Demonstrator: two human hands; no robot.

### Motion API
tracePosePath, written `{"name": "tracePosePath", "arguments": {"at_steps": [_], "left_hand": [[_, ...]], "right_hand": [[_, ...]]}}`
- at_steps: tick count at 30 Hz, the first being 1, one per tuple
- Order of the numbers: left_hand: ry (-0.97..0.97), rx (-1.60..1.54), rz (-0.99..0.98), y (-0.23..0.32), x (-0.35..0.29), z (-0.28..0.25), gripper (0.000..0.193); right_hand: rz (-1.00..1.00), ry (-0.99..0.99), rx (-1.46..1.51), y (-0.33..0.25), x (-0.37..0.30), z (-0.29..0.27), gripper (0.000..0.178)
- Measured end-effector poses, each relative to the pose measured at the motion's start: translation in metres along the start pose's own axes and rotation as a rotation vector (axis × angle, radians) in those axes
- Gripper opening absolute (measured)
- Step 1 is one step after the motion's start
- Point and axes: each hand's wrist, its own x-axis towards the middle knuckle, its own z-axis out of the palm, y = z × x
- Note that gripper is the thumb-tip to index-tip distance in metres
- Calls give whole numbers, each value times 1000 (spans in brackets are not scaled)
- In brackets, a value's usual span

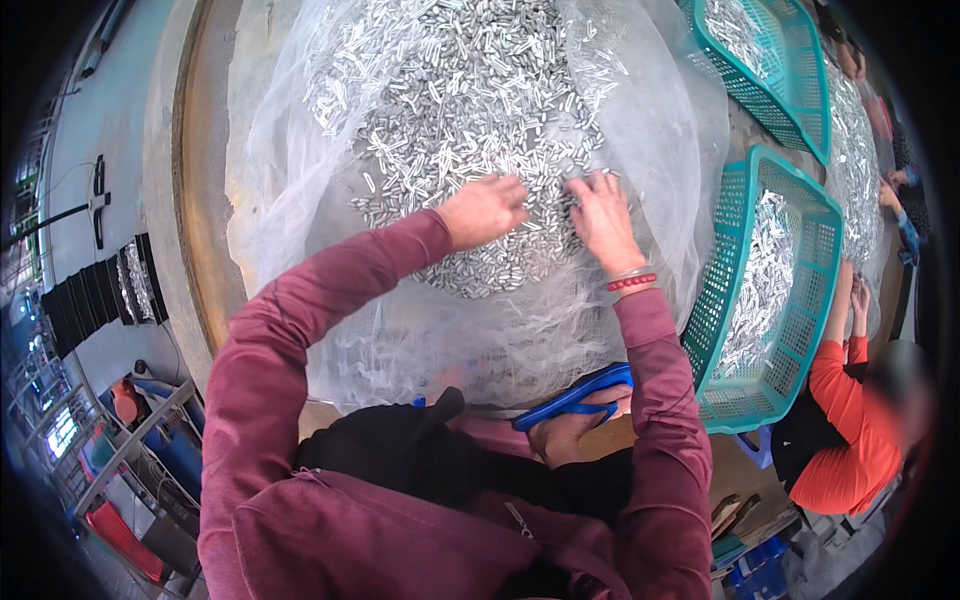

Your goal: The person sits at a low table and sorts small silver metal parts by hand from a large plastic bag into green plastic baskets. The hands repeatedly pick up handfuls of parts, separate them, and place them into the baskets while another person works nearby.

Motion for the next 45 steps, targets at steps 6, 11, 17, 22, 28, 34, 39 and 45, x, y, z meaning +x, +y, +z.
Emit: {"name": "tracePosePath", "arguments": {"at_steps": [6,11,17,22,28,34,39,45], "left_hand": [[-43,148,97,27,16,25,14],[39,143,71,26,18,33,15],[-8,-102,-146,11,27,4,19],[183,-365,-510,-47,26,-50,18],[-221,-329,-360,-48,15,-55,16],[-211,51,-385,-23,5,-8,16],[-281,69,-457,-29,14,18,15],[27,2,-502,-32,39,-29,19]], "right_hand": [[-65,20,-194,-4,-1,7,17],[-82,34,-181,5,0,12,20],[-230,90,-296,-2,6,1,17],[-240,-66,-393,-15,11,-5,16],[-63,-144,-34,-14,33,-32,22],[219,-59,1074,-12,61,-46,33],[347,-41,1545,-39,34,-49,27],[452,-2,2035,-60,-33,-61,9]]}}
